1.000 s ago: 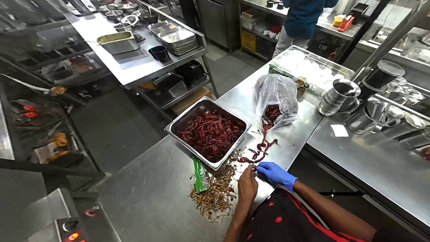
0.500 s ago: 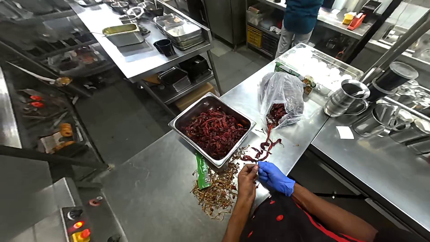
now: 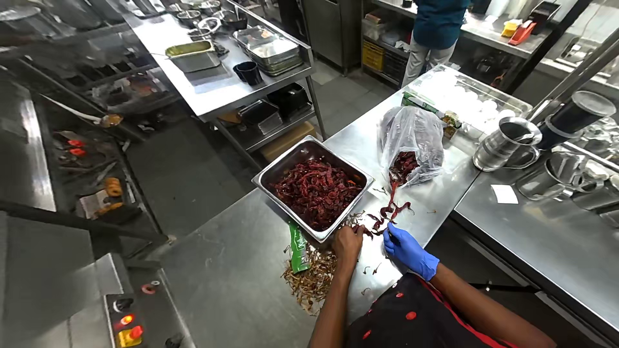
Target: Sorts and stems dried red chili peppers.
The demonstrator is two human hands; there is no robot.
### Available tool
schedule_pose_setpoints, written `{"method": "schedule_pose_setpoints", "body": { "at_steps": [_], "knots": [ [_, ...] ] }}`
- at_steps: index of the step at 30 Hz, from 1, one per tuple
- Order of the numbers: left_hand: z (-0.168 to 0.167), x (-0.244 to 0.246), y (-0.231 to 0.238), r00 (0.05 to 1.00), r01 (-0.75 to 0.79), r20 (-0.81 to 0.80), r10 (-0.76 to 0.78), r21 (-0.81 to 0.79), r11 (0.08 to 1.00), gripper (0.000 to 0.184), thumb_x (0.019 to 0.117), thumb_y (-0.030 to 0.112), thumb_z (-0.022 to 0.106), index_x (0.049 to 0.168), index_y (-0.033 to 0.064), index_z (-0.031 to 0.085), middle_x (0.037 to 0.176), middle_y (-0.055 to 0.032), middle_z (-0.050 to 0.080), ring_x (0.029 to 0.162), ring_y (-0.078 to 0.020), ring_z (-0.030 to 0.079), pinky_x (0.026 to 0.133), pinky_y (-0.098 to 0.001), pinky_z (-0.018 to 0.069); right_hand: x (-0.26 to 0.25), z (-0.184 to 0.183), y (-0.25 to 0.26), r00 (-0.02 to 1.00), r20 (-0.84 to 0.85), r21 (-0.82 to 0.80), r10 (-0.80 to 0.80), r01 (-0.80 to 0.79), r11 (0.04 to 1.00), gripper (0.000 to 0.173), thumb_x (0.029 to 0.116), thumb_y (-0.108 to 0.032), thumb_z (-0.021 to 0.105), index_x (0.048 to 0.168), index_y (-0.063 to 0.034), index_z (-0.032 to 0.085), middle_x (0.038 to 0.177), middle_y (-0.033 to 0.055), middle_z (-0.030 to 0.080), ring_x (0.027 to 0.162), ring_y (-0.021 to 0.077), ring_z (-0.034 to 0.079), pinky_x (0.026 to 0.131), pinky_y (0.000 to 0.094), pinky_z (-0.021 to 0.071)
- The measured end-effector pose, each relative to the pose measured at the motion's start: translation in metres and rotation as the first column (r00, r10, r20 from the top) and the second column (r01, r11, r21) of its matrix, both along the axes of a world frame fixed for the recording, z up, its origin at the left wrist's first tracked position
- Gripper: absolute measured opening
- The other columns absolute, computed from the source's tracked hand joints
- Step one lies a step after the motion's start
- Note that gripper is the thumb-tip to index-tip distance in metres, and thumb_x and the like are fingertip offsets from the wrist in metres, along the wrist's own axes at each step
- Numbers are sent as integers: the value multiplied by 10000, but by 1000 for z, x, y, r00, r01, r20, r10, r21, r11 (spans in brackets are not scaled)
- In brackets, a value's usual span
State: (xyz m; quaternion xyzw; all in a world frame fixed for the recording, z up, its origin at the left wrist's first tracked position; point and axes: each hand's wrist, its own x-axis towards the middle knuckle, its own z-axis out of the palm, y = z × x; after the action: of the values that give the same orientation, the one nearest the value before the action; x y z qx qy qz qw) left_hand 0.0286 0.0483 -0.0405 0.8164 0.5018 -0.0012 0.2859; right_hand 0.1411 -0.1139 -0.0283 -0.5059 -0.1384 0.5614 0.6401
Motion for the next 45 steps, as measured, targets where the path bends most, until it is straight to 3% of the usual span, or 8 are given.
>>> {"method": "schedule_pose_setpoints", "body": {
  "at_steps": [7, 16, 20, 27, 37, 40, 42, 45],
  "knots": [
    [-1, -18, -10, 960, -105, 246, 131, -117, 988, 325, 965, 376, 683, 1033, 63, 735, 869, -148, 726, 823, -344, 705, 774, -624, 556, -3, 10, -5, 993, 117, -25, -18, 21, 999, 458, 1109, -418, 349, 885, -103, 594, 728, 9, 517, 640, 114, 500, 613, 269, 449],
    [40, -37, -45, 944, 149, 239, -229, 310, 939, 148, 922, 313, 657, 906, 175, 708, 891, -20, 673, 725, -212, 674, 608, -487, 572, -8, 34, 21, 896, 414, -189, 160, -87, 978, 440, 1048, -506, 507, 972, -103, 668, 779, 30, 600, 676, 133, 561, 630, 306, 481],
    [36, -35, -43, 908, 199, 340, -245, 163, 966, 145, 950, 357, 640, 931, 218, 678, 703, 40, 647, 651, -144, 655, 606, -453, 568, -7, 25, 14, 844, 524, -137, 118, -53, 989, 471, 1026, -596, 495, 1007, -156, 664, 779, 40, 596, 673, 155, 569, 624, 349, 500],
    [32, -40, -45, 871, 158, 442, -213, 156, 975, 190, 975, 390, 660, 1062, 257, 763, 744, 76, 699, 638, -70, 655, 622, -381, 589, -1, 13, 16, 780, 613, -141, 127, -50, 989, 421, 1047, -528, 490, 971, -158, 675, 771, 39, 615, 660, 168, 582, 606, 361, 501],
    [21, -32, -54, 815, -16, 576, -55, 117, 993, 173, 949, 379, 715, 928, 211, 751, 649, 83, 632, 544, -74, 577, 547, -356, 531, -4, 12, 20, 903, 410, -125, 132, -88, 988, 424, 1037, -492, 539, 815, -135, 592, 660, 6, 481, 578, 115, 457, 557, 297, 408],
    [15, -25, -63, 623, -23, 773, 116, -130, 991, 104, 955, 217, 729, 987, 119, 743, 721, 3, 683, 584, -110, 619, 559, -306, 553, -12, 15, 24, 996, -67, 26, 52, -50, 998, 301, 1050, -332, 528, 806, -158, 548, 637, -50, 442, 524, 47, 417, 502, 197, 381],
    [11, -20, -65, 392, 62, 797, 459, -521, 852, 98, 944, 100, 716, 1007, 27, 732, 731, -88, 644, 546, -140, 524, 511, -285, 462, -20, 6, 22, 901, -430, 189, 49, 37, 981, 325, 1057, -323, 497, 763, -189, 538, 627, -65, 438, 533, 45, 435, 524, 190, 404],
    [-2, -28, -56, 295, 127, 569, 768, -820, 558, 70, 980, 123, 663, 998, 56, 672, 584, 11, 452, 454, -61, 389, 437, -230, 367, -16, 0, 13, 861, -500, 326, 90, 91, 941, 355, 1067, -367, 485, 759, -198, 533, 636, -67, 428, 567, 60, 446, 578, 212, 419]
  ]
}}
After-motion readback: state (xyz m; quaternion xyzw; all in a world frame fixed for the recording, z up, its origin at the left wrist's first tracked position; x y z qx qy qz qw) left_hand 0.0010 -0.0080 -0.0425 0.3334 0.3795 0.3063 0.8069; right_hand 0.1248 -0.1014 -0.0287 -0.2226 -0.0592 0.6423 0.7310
